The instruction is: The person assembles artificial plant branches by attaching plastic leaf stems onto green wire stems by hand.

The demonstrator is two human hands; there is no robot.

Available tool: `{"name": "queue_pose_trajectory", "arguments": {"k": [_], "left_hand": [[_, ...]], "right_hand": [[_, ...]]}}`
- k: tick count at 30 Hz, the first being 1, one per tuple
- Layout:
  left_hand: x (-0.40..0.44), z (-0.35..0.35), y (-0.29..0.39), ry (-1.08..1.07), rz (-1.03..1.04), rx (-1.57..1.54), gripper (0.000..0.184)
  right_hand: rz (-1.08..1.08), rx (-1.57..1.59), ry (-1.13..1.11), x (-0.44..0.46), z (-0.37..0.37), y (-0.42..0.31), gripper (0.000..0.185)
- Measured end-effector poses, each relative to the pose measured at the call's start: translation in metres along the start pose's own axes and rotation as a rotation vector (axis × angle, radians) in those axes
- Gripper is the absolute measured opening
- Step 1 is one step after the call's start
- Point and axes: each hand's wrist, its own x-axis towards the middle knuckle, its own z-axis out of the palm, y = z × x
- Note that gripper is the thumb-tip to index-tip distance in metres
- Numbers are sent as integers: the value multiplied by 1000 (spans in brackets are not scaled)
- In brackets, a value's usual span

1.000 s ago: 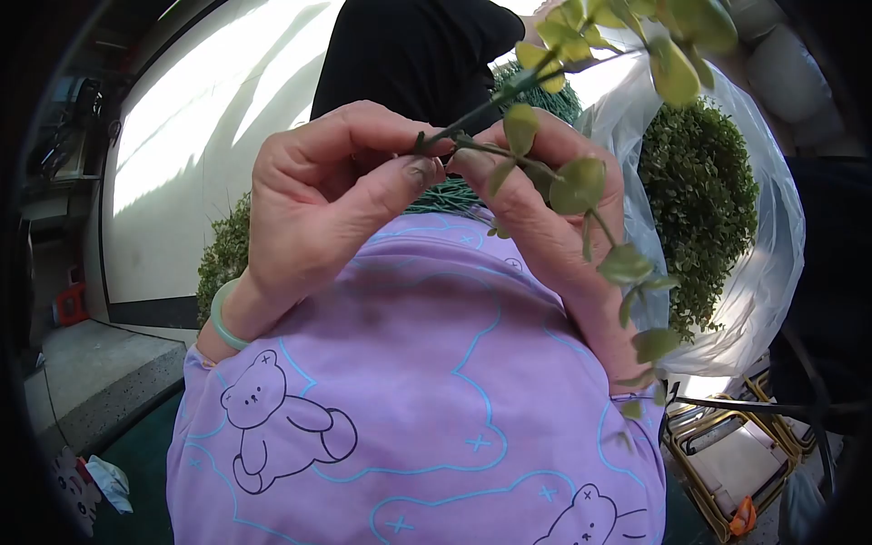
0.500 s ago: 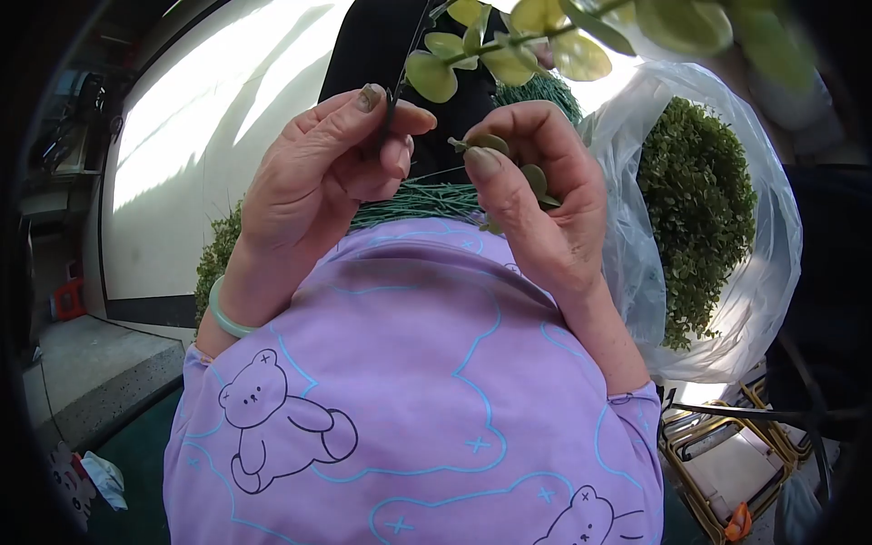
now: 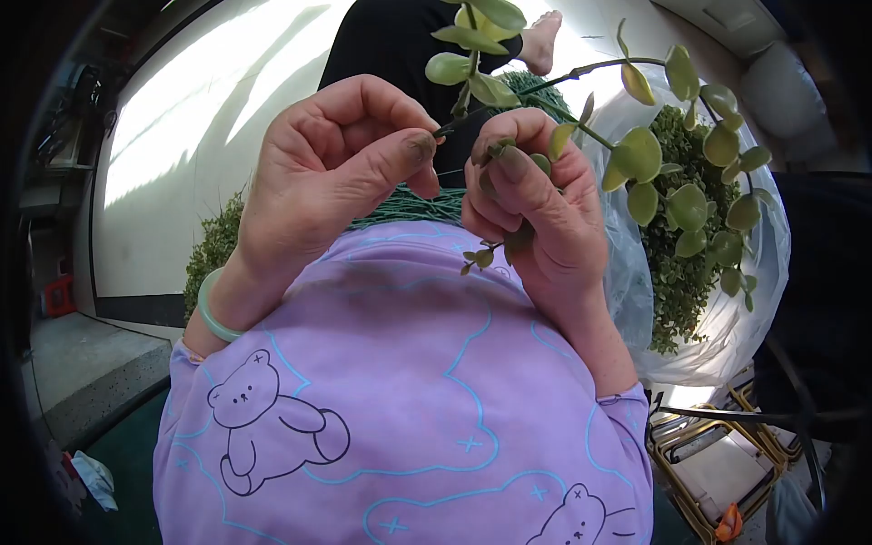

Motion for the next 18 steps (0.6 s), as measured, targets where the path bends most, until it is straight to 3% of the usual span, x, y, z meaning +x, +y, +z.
{"name": "queue_pose_trajectory", "arguments": {"k": [11,18], "left_hand": [[-4,9,14,-84,-105,-186,11],[-6,10,12,-63,-78,-119,11]], "right_hand": [[78,-20,-75,-2,-1,-3,18],[74,-38,27,-5,2,-1,19]]}}
